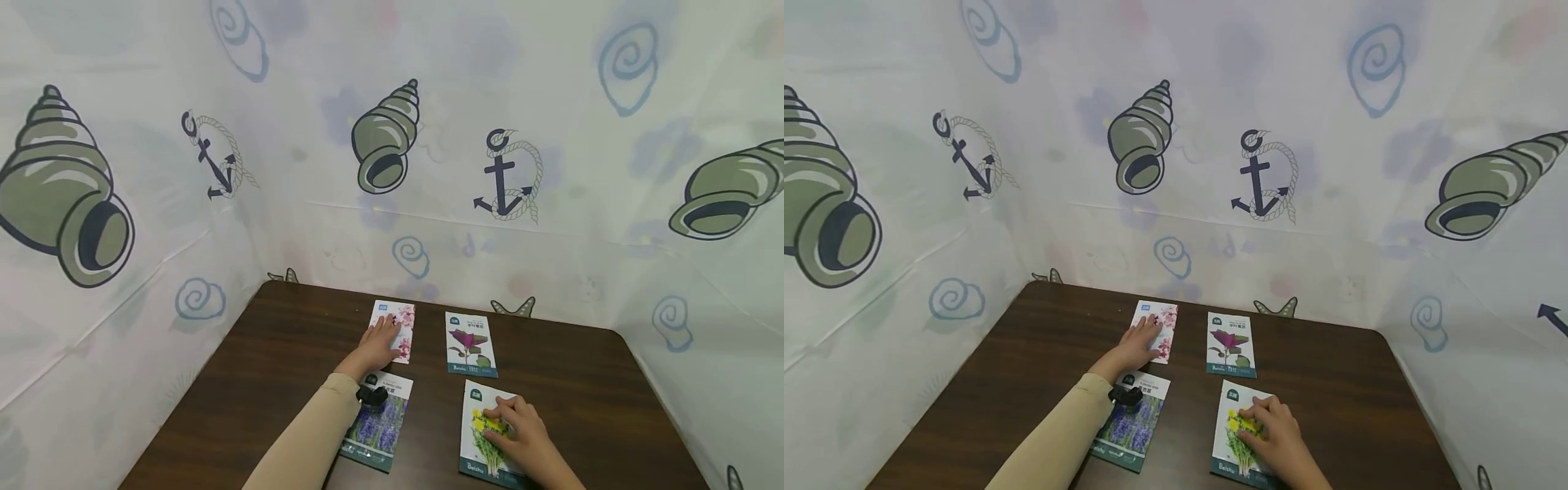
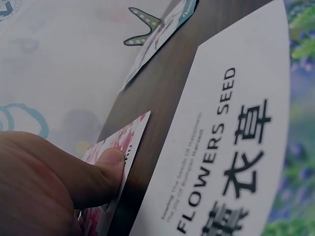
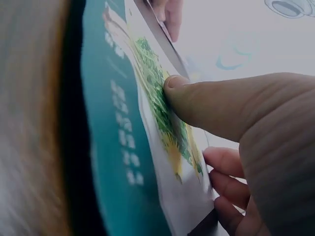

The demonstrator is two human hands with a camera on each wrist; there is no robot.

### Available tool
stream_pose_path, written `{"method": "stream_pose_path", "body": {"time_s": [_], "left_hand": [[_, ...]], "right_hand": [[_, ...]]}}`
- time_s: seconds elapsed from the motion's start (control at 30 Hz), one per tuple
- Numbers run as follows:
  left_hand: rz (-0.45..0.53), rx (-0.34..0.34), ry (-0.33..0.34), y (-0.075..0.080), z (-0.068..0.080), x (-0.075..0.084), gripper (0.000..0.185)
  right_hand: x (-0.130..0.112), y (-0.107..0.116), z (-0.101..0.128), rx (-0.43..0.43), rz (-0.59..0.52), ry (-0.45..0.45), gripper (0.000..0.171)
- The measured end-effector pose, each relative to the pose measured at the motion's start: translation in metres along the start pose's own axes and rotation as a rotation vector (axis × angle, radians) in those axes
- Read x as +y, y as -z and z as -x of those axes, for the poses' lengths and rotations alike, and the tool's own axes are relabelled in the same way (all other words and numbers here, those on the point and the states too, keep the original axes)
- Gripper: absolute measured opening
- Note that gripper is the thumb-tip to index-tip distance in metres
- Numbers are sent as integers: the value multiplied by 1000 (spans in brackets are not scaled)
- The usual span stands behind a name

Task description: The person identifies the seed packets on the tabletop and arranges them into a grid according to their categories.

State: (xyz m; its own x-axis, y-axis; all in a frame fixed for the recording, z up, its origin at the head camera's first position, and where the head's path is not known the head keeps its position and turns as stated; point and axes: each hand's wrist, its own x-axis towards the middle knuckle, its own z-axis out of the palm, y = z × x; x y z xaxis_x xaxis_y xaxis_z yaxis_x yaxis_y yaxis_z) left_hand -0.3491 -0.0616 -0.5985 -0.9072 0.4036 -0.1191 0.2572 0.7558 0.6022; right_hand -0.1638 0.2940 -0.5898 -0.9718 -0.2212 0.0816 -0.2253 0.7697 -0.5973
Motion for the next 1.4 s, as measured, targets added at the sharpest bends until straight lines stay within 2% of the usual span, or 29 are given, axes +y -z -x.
{"method": "stream_pose_path", "body": {"time_s": [0.17,0.4,0.57,0.73,1.0,1.23,1.4], "left_hand": [[10,13,-33,2,5,5,74],[18,4,-26,5,10,12,73],[19,8,-36,2,5,9,74],[12,10,-25,5,4,12,75],[-10,9,-12,2,3,8,74],[6,12,-20,2,3,6,74],[-3,21,-18,-2,-1,-2,75]], "right_hand": [[-4,-3,3,24,-17,44,22],[-3,-5,7,13,-20,89,30],[-5,-4,7,20,7,156,35],[-9,-7,5,29,5,163,37],[-14,-16,7,-13,-30,215,36],[-16,-22,7,36,3,225,41],[-23,-26,10,18,34,260,48]]}}
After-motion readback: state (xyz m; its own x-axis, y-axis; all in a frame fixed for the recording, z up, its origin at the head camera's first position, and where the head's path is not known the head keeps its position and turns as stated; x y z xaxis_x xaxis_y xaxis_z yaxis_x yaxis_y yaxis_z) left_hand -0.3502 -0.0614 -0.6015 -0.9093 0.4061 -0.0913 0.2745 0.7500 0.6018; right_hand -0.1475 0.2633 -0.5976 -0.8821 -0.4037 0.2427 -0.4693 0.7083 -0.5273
